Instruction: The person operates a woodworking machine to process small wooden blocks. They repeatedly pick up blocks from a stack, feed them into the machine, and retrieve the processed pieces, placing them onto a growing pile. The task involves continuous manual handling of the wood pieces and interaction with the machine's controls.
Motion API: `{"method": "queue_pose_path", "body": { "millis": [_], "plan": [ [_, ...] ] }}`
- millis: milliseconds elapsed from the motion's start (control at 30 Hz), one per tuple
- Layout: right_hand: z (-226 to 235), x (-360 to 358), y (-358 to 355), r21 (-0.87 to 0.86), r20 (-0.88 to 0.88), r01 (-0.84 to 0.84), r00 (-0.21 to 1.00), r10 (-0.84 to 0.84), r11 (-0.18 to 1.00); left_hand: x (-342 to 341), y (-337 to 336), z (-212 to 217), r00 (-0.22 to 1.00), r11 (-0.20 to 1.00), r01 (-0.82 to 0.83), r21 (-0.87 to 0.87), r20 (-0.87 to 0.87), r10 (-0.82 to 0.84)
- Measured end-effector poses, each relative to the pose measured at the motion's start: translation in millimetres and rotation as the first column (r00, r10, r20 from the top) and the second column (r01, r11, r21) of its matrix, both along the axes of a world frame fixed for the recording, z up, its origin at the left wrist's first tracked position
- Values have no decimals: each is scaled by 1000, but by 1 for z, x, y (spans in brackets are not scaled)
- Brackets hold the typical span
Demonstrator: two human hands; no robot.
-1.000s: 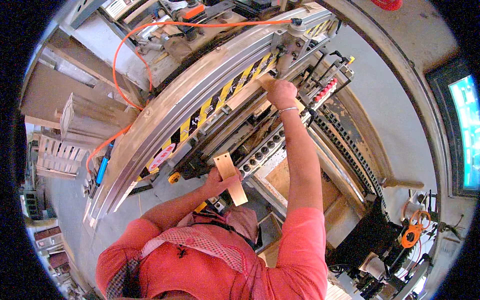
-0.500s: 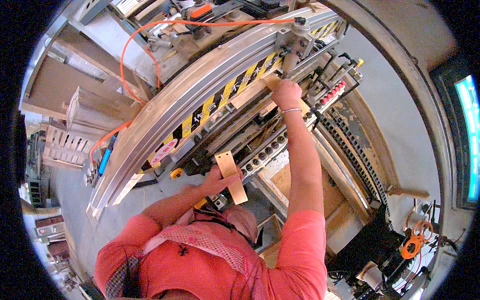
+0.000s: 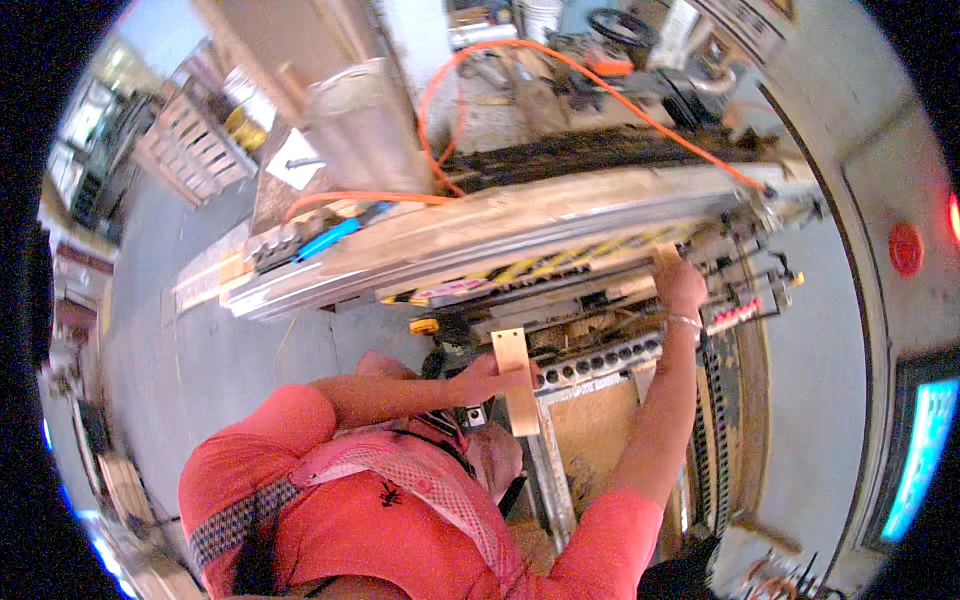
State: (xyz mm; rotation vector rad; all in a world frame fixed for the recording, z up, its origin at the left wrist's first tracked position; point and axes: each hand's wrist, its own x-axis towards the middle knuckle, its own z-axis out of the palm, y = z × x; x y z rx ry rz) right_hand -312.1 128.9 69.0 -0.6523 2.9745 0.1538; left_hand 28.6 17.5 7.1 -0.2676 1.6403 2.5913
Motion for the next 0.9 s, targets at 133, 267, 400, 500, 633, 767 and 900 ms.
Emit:
{"method": "queue_pose_path", "body": {
  "millis": [133,267,400,500,633,767,900],
  "plan": [
    [20,24,-17,112,-28,-193,980,197,975,72,-33,6,969,931,-202,304,200,145],
    [-22,5,14,-140,-236,-158,964,123,977,153,-89,34,923,859,-329,393,325,205],
    [-14,48,23,-314,-450,-111,892,-45,943,221,-166,7,867,855,-356,-377,208,453],
    [-12,80,37,-371,-383,-8,913,-145,929,219,-242,-39,708,738,-674,-23,265,655],
    [0,141,39,-436,-138,138,966,-218,889,187,-342,-64,642,674,-639,-371,224,733],
    [-1,206,59,-385,-53,146,982,-180,911,133,-410,-91,645,638,-625,-449,162,746],
    [-18,261,113,-298,-43,229,967,-252,927,87,-439,-113,686,696,-617,-367,183,704]
  ]
}}
